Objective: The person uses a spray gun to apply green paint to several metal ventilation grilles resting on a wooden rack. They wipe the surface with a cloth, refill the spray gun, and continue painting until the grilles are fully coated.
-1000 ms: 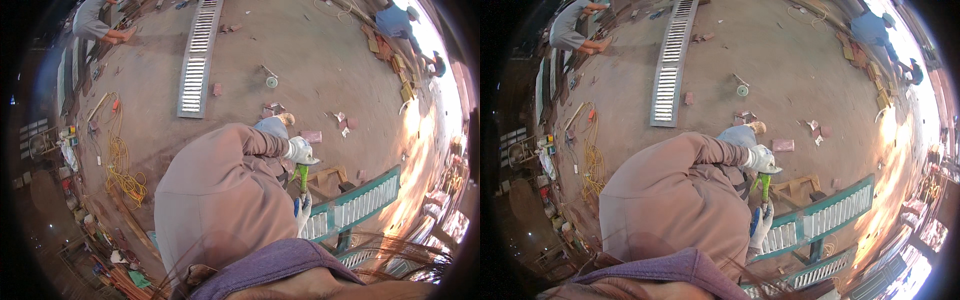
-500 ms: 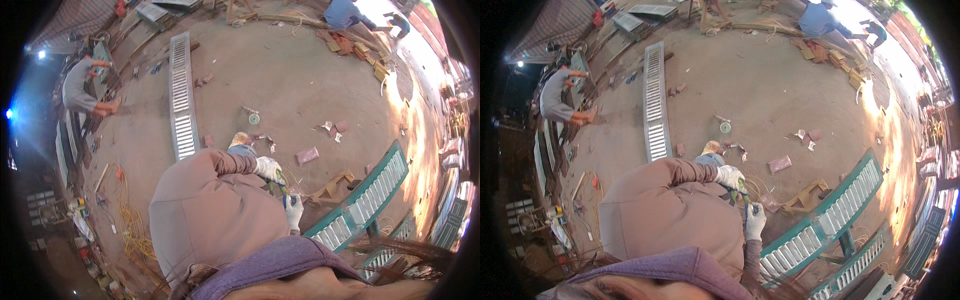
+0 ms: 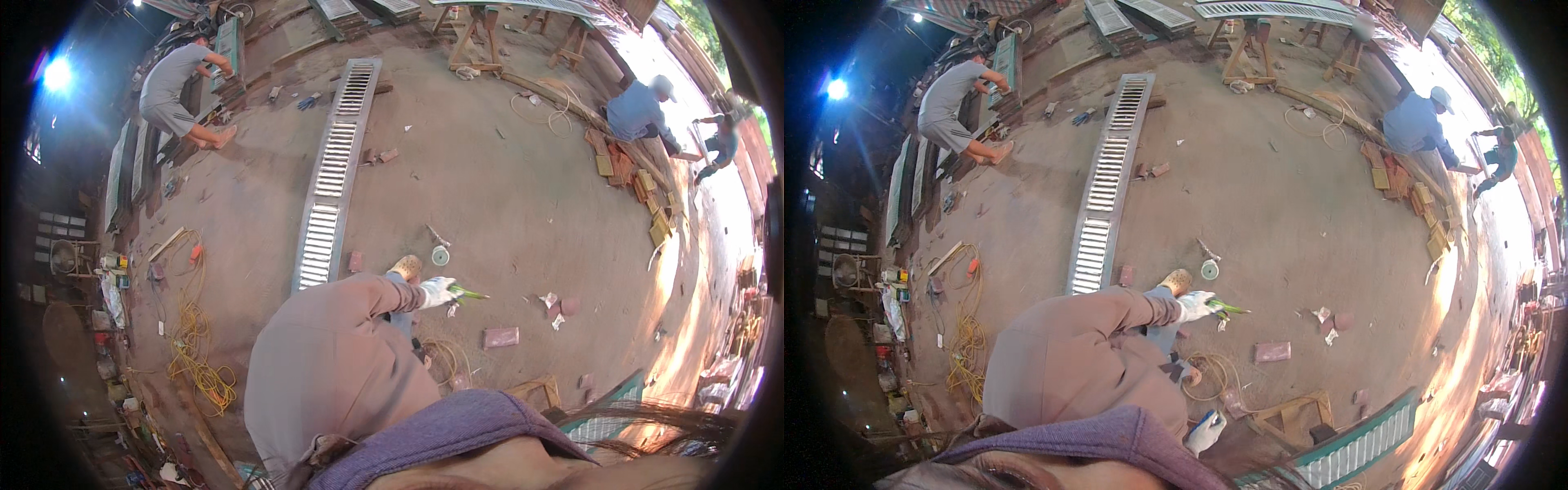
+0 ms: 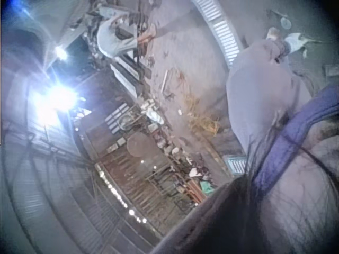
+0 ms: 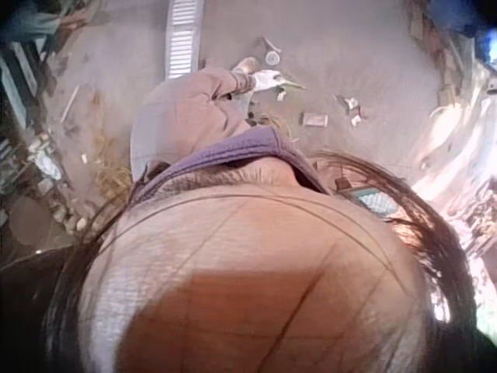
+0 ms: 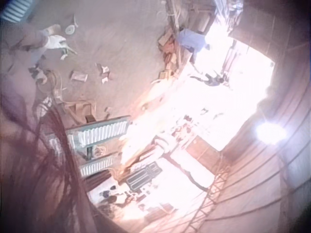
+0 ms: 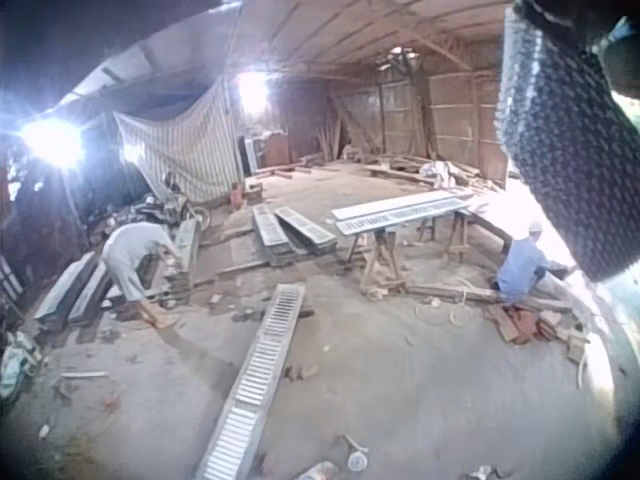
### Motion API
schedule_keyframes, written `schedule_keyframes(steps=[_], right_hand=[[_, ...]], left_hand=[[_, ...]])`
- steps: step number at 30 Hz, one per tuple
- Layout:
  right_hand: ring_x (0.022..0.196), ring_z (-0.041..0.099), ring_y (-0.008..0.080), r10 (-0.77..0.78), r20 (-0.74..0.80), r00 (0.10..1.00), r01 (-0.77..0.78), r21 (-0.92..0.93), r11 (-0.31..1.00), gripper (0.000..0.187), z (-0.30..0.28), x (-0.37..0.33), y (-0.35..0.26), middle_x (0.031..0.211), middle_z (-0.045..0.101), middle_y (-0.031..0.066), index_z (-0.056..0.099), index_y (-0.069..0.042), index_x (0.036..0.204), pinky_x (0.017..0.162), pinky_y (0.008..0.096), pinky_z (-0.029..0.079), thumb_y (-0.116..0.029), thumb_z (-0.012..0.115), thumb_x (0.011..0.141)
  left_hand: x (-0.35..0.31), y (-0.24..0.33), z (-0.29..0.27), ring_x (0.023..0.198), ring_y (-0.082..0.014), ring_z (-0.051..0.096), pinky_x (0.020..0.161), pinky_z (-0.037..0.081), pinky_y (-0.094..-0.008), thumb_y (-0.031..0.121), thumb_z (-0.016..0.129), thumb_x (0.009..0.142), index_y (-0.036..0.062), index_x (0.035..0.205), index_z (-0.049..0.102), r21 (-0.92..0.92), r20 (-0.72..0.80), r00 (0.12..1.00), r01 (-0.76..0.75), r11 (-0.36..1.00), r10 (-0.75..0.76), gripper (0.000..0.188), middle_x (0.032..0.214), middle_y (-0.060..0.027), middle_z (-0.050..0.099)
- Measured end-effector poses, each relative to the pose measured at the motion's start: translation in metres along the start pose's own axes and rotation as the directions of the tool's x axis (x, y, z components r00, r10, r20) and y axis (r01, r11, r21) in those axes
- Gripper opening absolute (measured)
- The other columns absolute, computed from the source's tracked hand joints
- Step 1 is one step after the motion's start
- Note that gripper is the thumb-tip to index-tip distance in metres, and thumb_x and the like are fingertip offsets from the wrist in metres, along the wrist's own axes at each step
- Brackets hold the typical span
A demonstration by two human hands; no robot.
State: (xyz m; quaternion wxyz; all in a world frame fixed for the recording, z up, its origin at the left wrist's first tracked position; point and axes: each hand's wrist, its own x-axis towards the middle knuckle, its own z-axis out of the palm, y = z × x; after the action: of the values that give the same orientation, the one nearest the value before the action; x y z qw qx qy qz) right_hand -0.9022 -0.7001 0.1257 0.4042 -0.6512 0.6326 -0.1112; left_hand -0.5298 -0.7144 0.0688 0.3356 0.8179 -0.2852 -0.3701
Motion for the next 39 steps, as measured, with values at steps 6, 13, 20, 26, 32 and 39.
schedule_keyframes(steps=[6,13,20,26,32,39], right_hand=[[0.09,0.063,0.0311,0.201,0.106,0.974,-0.173,-0.225,0.959,0.033,0.05,0.019,-0.041,0.099,0.065,0.0166,0.058,-0.006,0.114,0.081,0.0395,0.048,-0.034,0.055,0.095],[0.092,0.064,0.0345,0.355,0.289,0.889,-0.262,-0.314,0.913,0.033,0.149,0.028,-0.069,0.102,0.067,0.0168,0.058,-0.01,0.116,0.081,0.0412,0.049,-0.035,0.054,0.095],[0.09,0.066,0.0394,0.556,0.417,0.719,-0.394,-0.415,0.82,0.035,0.213,-0.006,-0.084,0.102,0.069,0.0162,0.053,-0.015,0.123,0.078,0.0467,0.05,-0.036,0.054,0.095],[0.088,0.065,0.0415,0.644,0.52,0.561,-0.388,-0.522,0.76,0.035,0.3,-0.025,-0.061,0.098,0.069,0.0192,0.05,-0.017,0.123,0.076,0.0501,0.049,-0.037,0.054,0.095],[0.09,0.064,0.0412,0.543,0.509,0.668,-0.414,-0.352,0.839,0.035,0.352,-0.009,-0.023,0.099,0.068,0.02,0.051,-0.012,0.12,0.078,0.0492,0.048,-0.037,0.054,0.095],[0.093,0.062,0.0407,0.547,0.371,0.751,-0.47,-0.281,0.837,0.036,0.344,0.011,-0.003,0.101,0.066,0.021,0.053,-0.007,0.117,0.08,0.0482,0.047,-0.036,0.054,0.095]], left_hand=[[0.068,-0.104,-0.072,0.106,-0.0403,0.06,0.089,0.048,-0.0475,0.044,0.055,0.088,0.0057,0.119,0.059,0.165,-0.051,0.948,0.319,0.933,-0.315,0.049,0.114,-0.0246,0.062],[0.147,-0.224,-0.091,0.118,-0.0422,0.052,0.101,0.043,-0.0495,0.038,0.051,0.093,0.0092,0.138,0.044,0.364,-0.313,0.828,0.557,0.747,-0.465,0.055,0.135,-0.0282,0.047],[0.267,-0.304,-0.039,0.13,-0.0375,0.039,0.105,0.036,-0.0524,0.042,0.06,0.086,0.0131,0.142,0.04,0.648,-0.054,0.891,0.375,0.663,-0.451,0.066,0.144,-0.0181,0.039],[0.372,-0.339,0.06,0.124,-0.0351,0.048,0.101,0.039,-0.0541,0.033,0.06,0.085,0.0106,0.134,0.048,0.777,0.156,0.965,0.01,0.629,-0.209,0.056,0.133,-0.0178,0.049],[0.443,-0.371,0.117,0.114,-0.0297,0.06,0.092,0.045,-0.0552,0.024,0.051,0.094,0.0148,0.123,0.055,0.898,0.347,0.889,-0.223,0.379,-0.3,0.031,0.121,-0.012,0.061],[0.37,-0.359,0.099,0.102,-0.0386,0.063,0.086,0.049,-0.0504,0.022,0.047,0.09,0.0063,0.116,0.054,0.75,0.352,0.872,-0.044,0.66,-0.341,0.031,0.108,-0.0234,0.065]])
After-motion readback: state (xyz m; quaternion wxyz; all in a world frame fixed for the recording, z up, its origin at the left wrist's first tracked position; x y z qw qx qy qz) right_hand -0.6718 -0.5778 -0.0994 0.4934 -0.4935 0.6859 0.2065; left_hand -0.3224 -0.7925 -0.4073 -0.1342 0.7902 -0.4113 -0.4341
